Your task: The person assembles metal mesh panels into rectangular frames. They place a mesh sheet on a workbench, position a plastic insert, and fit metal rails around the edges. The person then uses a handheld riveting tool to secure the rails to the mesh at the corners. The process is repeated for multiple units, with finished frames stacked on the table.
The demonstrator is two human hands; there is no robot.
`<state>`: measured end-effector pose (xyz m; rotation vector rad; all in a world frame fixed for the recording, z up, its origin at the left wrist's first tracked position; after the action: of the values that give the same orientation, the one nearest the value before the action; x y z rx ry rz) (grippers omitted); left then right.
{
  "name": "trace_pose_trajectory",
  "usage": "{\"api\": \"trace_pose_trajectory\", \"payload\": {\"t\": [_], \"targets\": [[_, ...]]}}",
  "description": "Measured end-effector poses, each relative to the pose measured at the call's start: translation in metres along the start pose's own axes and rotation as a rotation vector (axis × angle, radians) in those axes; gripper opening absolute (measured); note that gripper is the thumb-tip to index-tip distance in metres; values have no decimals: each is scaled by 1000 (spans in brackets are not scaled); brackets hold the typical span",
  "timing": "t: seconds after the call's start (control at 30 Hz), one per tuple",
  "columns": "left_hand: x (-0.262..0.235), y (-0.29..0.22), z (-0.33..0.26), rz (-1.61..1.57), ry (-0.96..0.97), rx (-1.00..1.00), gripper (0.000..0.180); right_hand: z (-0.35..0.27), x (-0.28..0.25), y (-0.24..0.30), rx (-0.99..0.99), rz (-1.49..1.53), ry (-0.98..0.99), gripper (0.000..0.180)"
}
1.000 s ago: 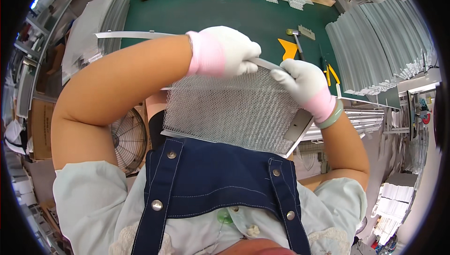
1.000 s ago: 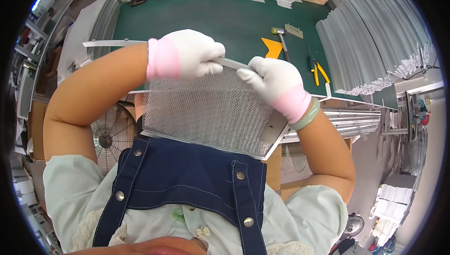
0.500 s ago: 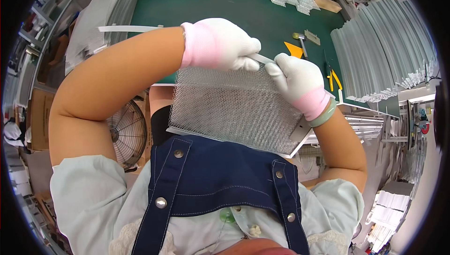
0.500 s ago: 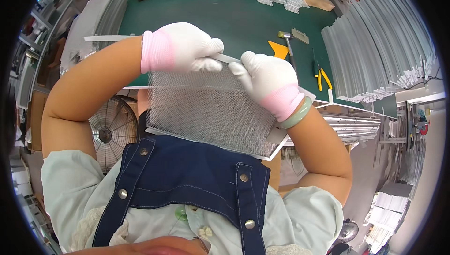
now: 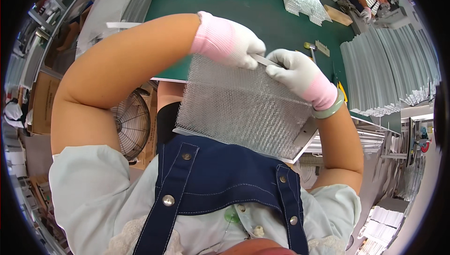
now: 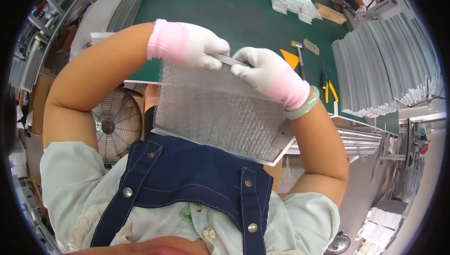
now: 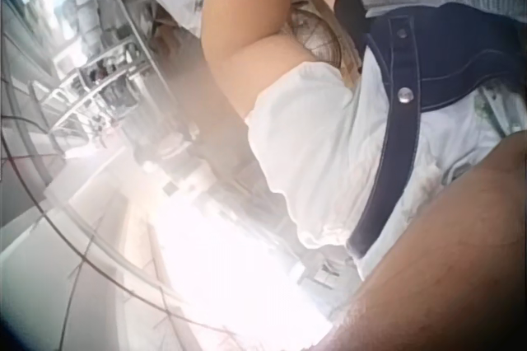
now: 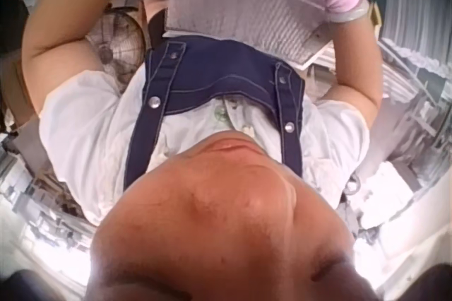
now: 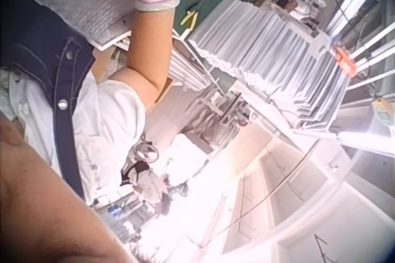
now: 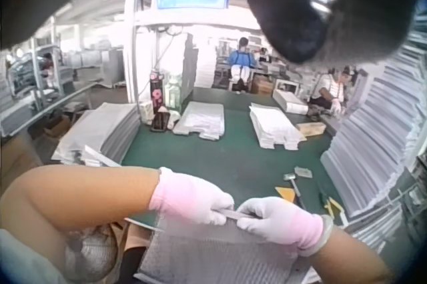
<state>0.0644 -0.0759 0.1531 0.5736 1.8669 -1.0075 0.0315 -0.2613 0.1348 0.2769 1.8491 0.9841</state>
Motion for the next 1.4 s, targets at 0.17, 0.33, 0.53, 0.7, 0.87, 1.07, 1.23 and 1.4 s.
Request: {"api": "trace_pose_trajectory", "payload": {"t": [0.17,0.33,0.53,0.7,0.87,1.07,1.23,1.4], "targets": [[4,10,-14,10,66,-156,30,-1,9,-5,-14,-64,-83,24],[6,17,-17,-68,96,-128,30,6,21,-1,-148,-240,-209,25],[17,24,-21,-48,-16,-123,28,4,39,-1,-303,-482,-498,32],[26,31,-17,-85,4,-159,29,17,31,-3,-112,-434,-205,39],[24,30,-31,98,-95,-150,36,16,34,-5,-125,-556,-281,41],[27,31,-37,260,-167,-149,39,16,43,-2,-251,-677,-494,38],[42,47,-33,346,-356,-78,39,21,46,-7,-265,-588,-475,36],[43,59,-31,129,-274,-112,39,43,50,3,-239,-348,-298,38]]}}
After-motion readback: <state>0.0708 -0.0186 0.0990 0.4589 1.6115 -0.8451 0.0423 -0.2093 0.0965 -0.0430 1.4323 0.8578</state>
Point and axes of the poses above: each hand's wrist, its own z-axis towards the middle knuckle, its own x-axis out of the palm, y = z × x, the point moved 3 cm from there along z, towards the middle knuckle, and after that the axes turned 3 degrees about x, right-handed, at the moved point
